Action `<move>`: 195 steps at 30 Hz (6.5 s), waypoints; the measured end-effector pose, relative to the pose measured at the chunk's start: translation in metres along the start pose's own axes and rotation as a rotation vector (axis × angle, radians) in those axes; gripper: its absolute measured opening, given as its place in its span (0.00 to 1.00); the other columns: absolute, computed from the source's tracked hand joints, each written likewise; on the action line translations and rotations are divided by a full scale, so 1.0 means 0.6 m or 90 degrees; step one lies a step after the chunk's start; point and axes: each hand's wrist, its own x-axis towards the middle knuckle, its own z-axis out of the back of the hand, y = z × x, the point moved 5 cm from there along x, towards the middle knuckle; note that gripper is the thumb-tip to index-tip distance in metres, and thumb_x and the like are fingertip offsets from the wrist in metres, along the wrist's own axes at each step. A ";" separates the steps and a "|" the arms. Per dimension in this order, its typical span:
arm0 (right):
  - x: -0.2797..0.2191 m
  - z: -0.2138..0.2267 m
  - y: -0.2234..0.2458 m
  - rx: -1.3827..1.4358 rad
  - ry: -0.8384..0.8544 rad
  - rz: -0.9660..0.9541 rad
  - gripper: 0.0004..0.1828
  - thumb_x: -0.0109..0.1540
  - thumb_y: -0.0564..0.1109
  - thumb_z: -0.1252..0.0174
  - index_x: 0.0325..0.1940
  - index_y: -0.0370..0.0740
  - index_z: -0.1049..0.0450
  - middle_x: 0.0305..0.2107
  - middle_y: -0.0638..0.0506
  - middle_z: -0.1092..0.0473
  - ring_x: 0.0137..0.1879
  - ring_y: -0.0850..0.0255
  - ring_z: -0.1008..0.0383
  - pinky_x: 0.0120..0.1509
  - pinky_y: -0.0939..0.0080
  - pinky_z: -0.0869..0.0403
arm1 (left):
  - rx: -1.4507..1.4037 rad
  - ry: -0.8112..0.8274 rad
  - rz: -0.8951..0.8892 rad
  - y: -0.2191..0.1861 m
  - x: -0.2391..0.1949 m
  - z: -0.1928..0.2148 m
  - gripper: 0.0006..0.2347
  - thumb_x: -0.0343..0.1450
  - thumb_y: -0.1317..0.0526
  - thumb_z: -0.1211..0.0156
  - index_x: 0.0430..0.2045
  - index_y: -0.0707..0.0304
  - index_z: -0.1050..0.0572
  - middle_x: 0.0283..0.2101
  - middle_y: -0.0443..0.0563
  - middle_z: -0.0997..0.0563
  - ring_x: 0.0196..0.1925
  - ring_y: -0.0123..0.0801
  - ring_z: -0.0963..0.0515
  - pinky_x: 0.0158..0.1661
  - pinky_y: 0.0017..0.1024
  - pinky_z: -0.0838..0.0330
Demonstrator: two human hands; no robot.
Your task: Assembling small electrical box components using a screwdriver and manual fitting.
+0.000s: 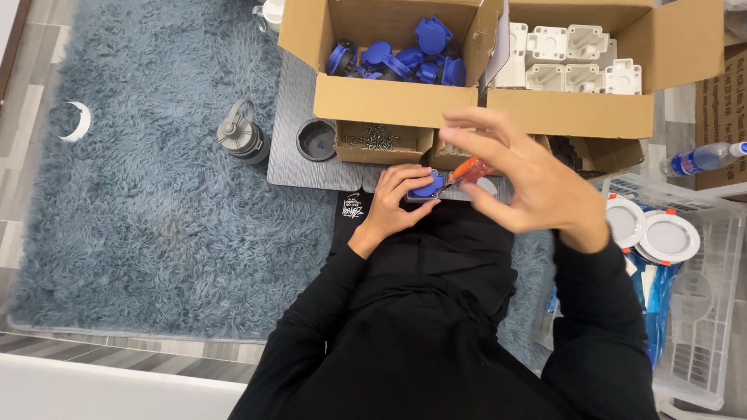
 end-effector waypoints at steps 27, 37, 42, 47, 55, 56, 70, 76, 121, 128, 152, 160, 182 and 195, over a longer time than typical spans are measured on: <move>0.006 -0.005 0.003 0.088 0.083 -0.036 0.40 0.62 0.38 0.34 0.80 0.34 0.36 0.71 0.29 0.37 0.76 0.33 0.31 0.76 0.35 0.30 | 0.003 -0.003 0.002 0.008 -0.003 -0.008 0.16 0.67 0.57 0.19 0.48 0.51 0.15 0.56 0.41 0.14 0.60 0.41 0.16 0.57 0.34 0.27; -0.001 -0.005 0.000 0.097 0.037 -0.013 0.28 0.63 0.31 0.28 0.67 0.30 0.22 0.46 0.41 0.18 0.48 0.46 0.14 0.49 0.50 0.17 | 0.003 0.000 -0.007 0.008 0.000 -0.006 0.16 0.67 0.57 0.19 0.48 0.51 0.15 0.56 0.41 0.14 0.60 0.40 0.16 0.58 0.33 0.27; -0.014 -0.034 -0.018 -0.035 -0.088 0.031 0.24 0.60 0.36 0.18 0.58 0.32 0.16 0.32 0.48 0.23 0.33 0.54 0.21 0.37 0.53 0.21 | -0.001 -0.004 -0.002 0.008 -0.002 -0.006 0.16 0.67 0.56 0.19 0.48 0.51 0.14 0.56 0.41 0.14 0.60 0.40 0.16 0.58 0.33 0.27; -0.032 -0.052 -0.027 -0.177 -0.202 0.035 0.31 0.59 0.48 0.11 0.59 0.32 0.17 0.22 0.52 0.31 0.23 0.61 0.31 0.29 0.59 0.27 | 0.002 -0.008 -0.003 0.008 -0.002 -0.005 0.16 0.67 0.56 0.19 0.48 0.52 0.14 0.55 0.43 0.14 0.59 0.43 0.16 0.57 0.35 0.26; 0.005 0.000 0.003 0.075 0.065 -0.049 0.35 0.62 0.35 0.35 0.75 0.36 0.31 0.66 0.38 0.30 0.54 0.51 0.20 0.53 0.53 0.17 | 0.013 0.042 0.025 -0.004 0.001 -0.001 0.17 0.66 0.61 0.19 0.49 0.54 0.16 0.58 0.42 0.16 0.62 0.41 0.18 0.63 0.36 0.28; 0.000 -0.004 0.001 0.231 0.175 -0.104 0.47 0.57 0.27 0.43 0.82 0.34 0.44 0.76 0.34 0.37 0.69 0.47 0.23 0.67 0.56 0.16 | 0.028 0.087 0.050 -0.008 0.002 0.000 0.19 0.65 0.65 0.18 0.49 0.58 0.18 0.59 0.43 0.17 0.64 0.41 0.19 0.68 0.39 0.28; -0.005 -0.024 -0.008 -0.062 -0.027 -0.066 0.25 0.59 0.37 0.15 0.53 0.29 0.20 0.36 0.46 0.24 0.35 0.59 0.26 0.38 0.62 0.30 | 0.030 0.084 0.052 -0.007 0.001 -0.001 0.20 0.65 0.64 0.18 0.50 0.61 0.18 0.59 0.45 0.18 0.64 0.42 0.19 0.67 0.39 0.28; -0.005 -0.034 0.004 -0.192 -0.096 -0.027 0.26 0.61 0.43 0.10 0.52 0.29 0.17 0.26 0.53 0.28 0.26 0.63 0.35 0.32 0.62 0.34 | 0.030 0.085 0.048 -0.010 0.004 0.000 0.18 0.65 0.64 0.19 0.48 0.60 0.18 0.58 0.46 0.18 0.64 0.43 0.19 0.67 0.40 0.28; -0.050 -0.093 -0.017 0.098 -0.214 -0.145 0.29 0.72 0.20 0.40 0.65 0.37 0.48 0.58 0.31 0.33 0.60 0.38 0.21 0.64 0.42 0.14 | 0.028 0.090 0.047 -0.002 0.000 0.003 0.19 0.66 0.64 0.16 0.49 0.57 0.17 0.60 0.41 0.18 0.64 0.38 0.19 0.61 0.37 0.31; -0.053 -0.204 -0.065 0.044 -0.175 -0.146 0.29 0.71 0.22 0.32 0.63 0.31 0.45 0.64 0.33 0.28 0.64 0.41 0.16 0.65 0.50 0.15 | 0.034 0.097 0.057 0.003 -0.004 0.001 0.18 0.64 0.63 0.18 0.47 0.59 0.16 0.58 0.44 0.18 0.64 0.41 0.21 0.61 0.37 0.31; -0.124 -0.150 -0.038 0.184 -0.454 -0.205 0.21 0.76 0.37 0.40 0.61 0.36 0.48 0.53 0.23 0.26 0.50 0.40 0.17 0.49 0.50 0.17 | -0.026 -0.036 0.018 -0.026 0.014 0.020 0.22 0.71 0.51 0.21 0.57 0.56 0.18 0.63 0.50 0.18 0.65 0.50 0.19 0.62 0.40 0.27; -0.210 -0.110 -0.035 0.246 -0.575 -0.260 0.23 0.75 0.42 0.39 0.61 0.41 0.49 0.51 0.21 0.26 0.46 0.44 0.18 0.47 0.56 0.17 | -0.307 -0.053 0.304 -0.001 0.008 0.075 0.21 0.83 0.61 0.40 0.71 0.66 0.36 0.65 0.59 0.22 0.58 0.38 0.16 0.45 0.24 0.24; -0.292 -0.092 -0.038 0.308 -0.503 -0.353 0.20 0.73 0.40 0.42 0.58 0.38 0.48 0.45 0.23 0.25 0.41 0.46 0.17 0.43 0.55 0.14 | -0.311 0.118 0.307 -0.031 0.013 0.095 0.09 0.80 0.70 0.39 0.51 0.67 0.15 0.40 0.58 0.10 0.40 0.34 0.11 0.34 0.22 0.21; -0.295 -0.064 -0.037 0.279 -0.392 -0.372 0.24 0.69 0.36 0.37 0.58 0.35 0.46 0.46 0.24 0.23 0.47 0.44 0.16 0.47 0.57 0.16 | -0.151 0.213 0.221 -0.075 0.017 0.110 0.08 0.75 0.69 0.30 0.47 0.61 0.12 0.37 0.55 0.09 0.38 0.43 0.09 0.37 0.31 0.17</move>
